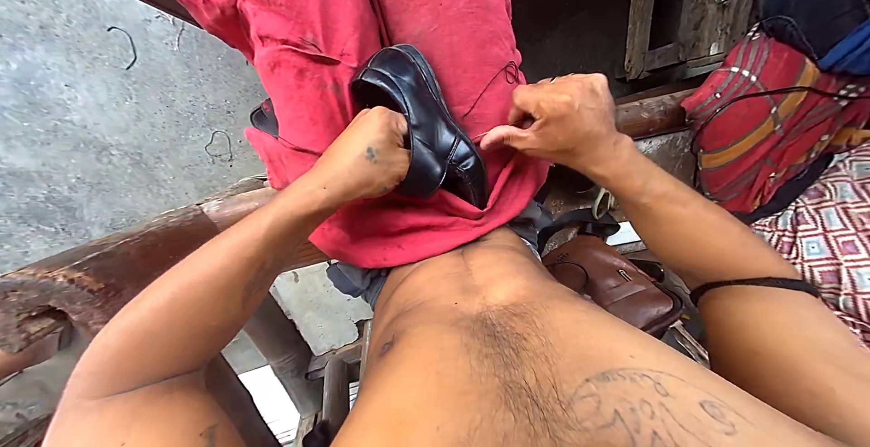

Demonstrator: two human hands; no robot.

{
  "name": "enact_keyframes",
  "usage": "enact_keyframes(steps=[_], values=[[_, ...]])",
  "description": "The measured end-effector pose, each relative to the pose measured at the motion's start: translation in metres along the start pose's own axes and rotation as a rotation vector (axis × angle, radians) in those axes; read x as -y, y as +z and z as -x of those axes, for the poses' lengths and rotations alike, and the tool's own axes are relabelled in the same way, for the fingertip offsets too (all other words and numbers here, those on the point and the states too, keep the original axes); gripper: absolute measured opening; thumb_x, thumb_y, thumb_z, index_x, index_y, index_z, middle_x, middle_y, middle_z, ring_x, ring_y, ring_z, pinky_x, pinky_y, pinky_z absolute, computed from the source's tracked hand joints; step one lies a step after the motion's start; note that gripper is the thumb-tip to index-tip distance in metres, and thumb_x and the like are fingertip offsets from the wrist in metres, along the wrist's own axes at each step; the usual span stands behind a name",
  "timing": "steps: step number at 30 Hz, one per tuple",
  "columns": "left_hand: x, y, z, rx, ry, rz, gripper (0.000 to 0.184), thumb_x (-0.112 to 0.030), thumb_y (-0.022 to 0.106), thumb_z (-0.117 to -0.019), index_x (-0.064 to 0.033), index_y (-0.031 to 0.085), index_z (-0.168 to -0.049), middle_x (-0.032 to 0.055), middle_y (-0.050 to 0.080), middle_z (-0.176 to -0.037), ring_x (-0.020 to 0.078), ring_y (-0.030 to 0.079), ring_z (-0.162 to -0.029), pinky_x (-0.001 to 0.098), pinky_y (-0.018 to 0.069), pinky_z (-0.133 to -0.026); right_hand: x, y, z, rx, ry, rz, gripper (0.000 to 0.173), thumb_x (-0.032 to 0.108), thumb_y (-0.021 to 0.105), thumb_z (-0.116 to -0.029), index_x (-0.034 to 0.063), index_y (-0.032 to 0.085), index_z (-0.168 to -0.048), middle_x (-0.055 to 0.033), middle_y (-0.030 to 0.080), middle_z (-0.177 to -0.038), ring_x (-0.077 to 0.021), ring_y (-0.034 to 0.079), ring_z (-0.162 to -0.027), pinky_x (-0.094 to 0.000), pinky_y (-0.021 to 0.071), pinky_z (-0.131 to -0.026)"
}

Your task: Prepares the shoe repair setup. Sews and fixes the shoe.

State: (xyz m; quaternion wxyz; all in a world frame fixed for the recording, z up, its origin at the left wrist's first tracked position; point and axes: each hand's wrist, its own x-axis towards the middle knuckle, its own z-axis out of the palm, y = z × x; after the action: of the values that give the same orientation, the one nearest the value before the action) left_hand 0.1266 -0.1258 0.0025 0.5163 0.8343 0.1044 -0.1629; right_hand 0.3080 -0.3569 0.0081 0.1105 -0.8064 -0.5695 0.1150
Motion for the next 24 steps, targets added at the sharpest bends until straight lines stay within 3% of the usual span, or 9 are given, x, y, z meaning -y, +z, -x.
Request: enact_keyframes(steps=[2, 5, 7, 13, 16, 18, 20, 22, 24], values=[[0.002, 0.004, 0.000, -0.069, 0.052, 0.004, 0.022, -0.023, 0.073, -0.0863, -0.0175, 0.063, -0.067, -0.0050, 0.062, -0.065, 0.0071, 0.060, -0.063, 0.0380, 0.0462, -0.058, -0.023, -0.009, 0.003, 0.007, 0.092, 0.078, 0.070, 0.070, 0.054, -0.0945, 0.0024, 0.063, -0.078, -0.0172, 0.063, -0.067, -0.0376, 0.067, -0.066, -0.0573, 0.0485, -0.058], [0.008, 0.010, 0.004, -0.124, 0.138, -0.053, 0.020, -0.027, 0.067, -0.0920, -0.0140, 0.070, -0.077, 0.0018, 0.067, -0.088, 0.0148, 0.064, -0.092, 0.0429, 0.0499, -0.081, -0.049, -0.019, 0.014, 0.071, 0.321, 0.122, 0.077, 0.076, 0.052, -0.0908, 0.0001, 0.065, -0.085, -0.0233, 0.066, -0.075, -0.0454, 0.068, -0.074, -0.0657, 0.0473, -0.064], [0.012, 0.013, 0.006, -0.132, 0.175, -0.102, 0.025, -0.030, 0.062, -0.0954, -0.0124, 0.070, -0.079, 0.0045, 0.068, -0.088, 0.0195, 0.066, -0.091, 0.0490, 0.0515, -0.078, -0.047, -0.019, 0.023, 0.169, 0.320, 0.015, 0.081, 0.080, 0.054, -0.0851, -0.0003, 0.065, -0.081, -0.0229, 0.065, -0.073, -0.0455, 0.067, -0.073, -0.0683, 0.0478, -0.063], [0.013, 0.013, 0.011, -0.107, 0.223, -0.213, 0.033, -0.030, 0.058, -0.0941, -0.0084, 0.061, -0.070, 0.0096, 0.063, -0.075, 0.0281, 0.066, -0.076, 0.0537, 0.0463, -0.063, -0.048, 0.001, 0.040, 0.406, 0.167, -0.452, 0.067, 0.082, 0.063, -0.0710, 0.0158, 0.053, -0.064, 0.0035, 0.047, -0.056, -0.0145, 0.050, -0.054, -0.0433, 0.0390, -0.052], [0.014, 0.013, 0.012, -0.108, 0.237, -0.209, 0.033, -0.031, 0.059, -0.0933, -0.0090, 0.060, -0.069, 0.0092, 0.063, -0.074, 0.0275, 0.066, -0.075, 0.0528, 0.0461, -0.062, -0.038, 0.005, 0.043, 0.181, 0.021, -0.824, 0.037, 0.045, 0.077, -0.0867, 0.0105, 0.067, -0.081, 0.0065, 0.062, -0.073, 0.0027, 0.054, -0.064, -0.0178, 0.0450, -0.056], [0.014, 0.013, 0.010, -0.117, 0.247, -0.214, 0.033, -0.031, 0.059, -0.0933, -0.0091, 0.060, -0.068, 0.0091, 0.063, -0.074, 0.0272, 0.066, -0.075, 0.0524, 0.0462, -0.062, -0.019, 0.006, 0.032, -0.021, -0.052, -0.783, 0.018, 0.019, 0.071, -0.0953, 0.0015, 0.075, -0.098, -0.0060, 0.068, -0.091, -0.0054, 0.062, -0.081, -0.0210, 0.0525, -0.072], [0.014, 0.015, 0.011, -0.129, 0.258, -0.223, 0.033, -0.031, 0.058, -0.0935, -0.0086, 0.061, -0.069, 0.0096, 0.063, -0.074, 0.0276, 0.066, -0.075, 0.0521, 0.0464, -0.062, 0.001, 0.009, 0.021, -0.098, -0.032, -0.550, 0.019, 0.019, 0.068, -0.0985, 0.0079, 0.079, -0.110, -0.0107, 0.067, -0.102, -0.0136, 0.063, -0.086, -0.0291, 0.0537, -0.075], [0.014, 0.015, 0.012, -0.131, 0.270, -0.253, 0.031, -0.029, 0.057, -0.0940, -0.0076, 0.062, -0.072, 0.0110, 0.064, -0.076, 0.0294, 0.067, -0.076, 0.0530, 0.0476, -0.062, 0.014, 0.014, 0.010, -0.083, -0.021, -0.396, 0.018, 0.023, 0.065, -0.1008, 0.0140, 0.079, -0.109, -0.0125, 0.067, -0.111, -0.0215, 0.066, -0.087, -0.0403, 0.0557, -0.069], [0.010, 0.012, 0.016, -0.119, 0.294, -0.345, 0.028, -0.025, 0.056, -0.0929, -0.0054, 0.060, -0.073, 0.0145, 0.064, -0.075, 0.0346, 0.068, -0.074, 0.0559, 0.0482, -0.059, 0.016, 0.012, 0.004, -0.115, -0.033, -0.378, 0.017, 0.019, 0.060, -0.1030, 0.0101, 0.075, -0.101, -0.0119, 0.068, -0.115, -0.0219, 0.069, -0.094, -0.0421, 0.0575, -0.072]])
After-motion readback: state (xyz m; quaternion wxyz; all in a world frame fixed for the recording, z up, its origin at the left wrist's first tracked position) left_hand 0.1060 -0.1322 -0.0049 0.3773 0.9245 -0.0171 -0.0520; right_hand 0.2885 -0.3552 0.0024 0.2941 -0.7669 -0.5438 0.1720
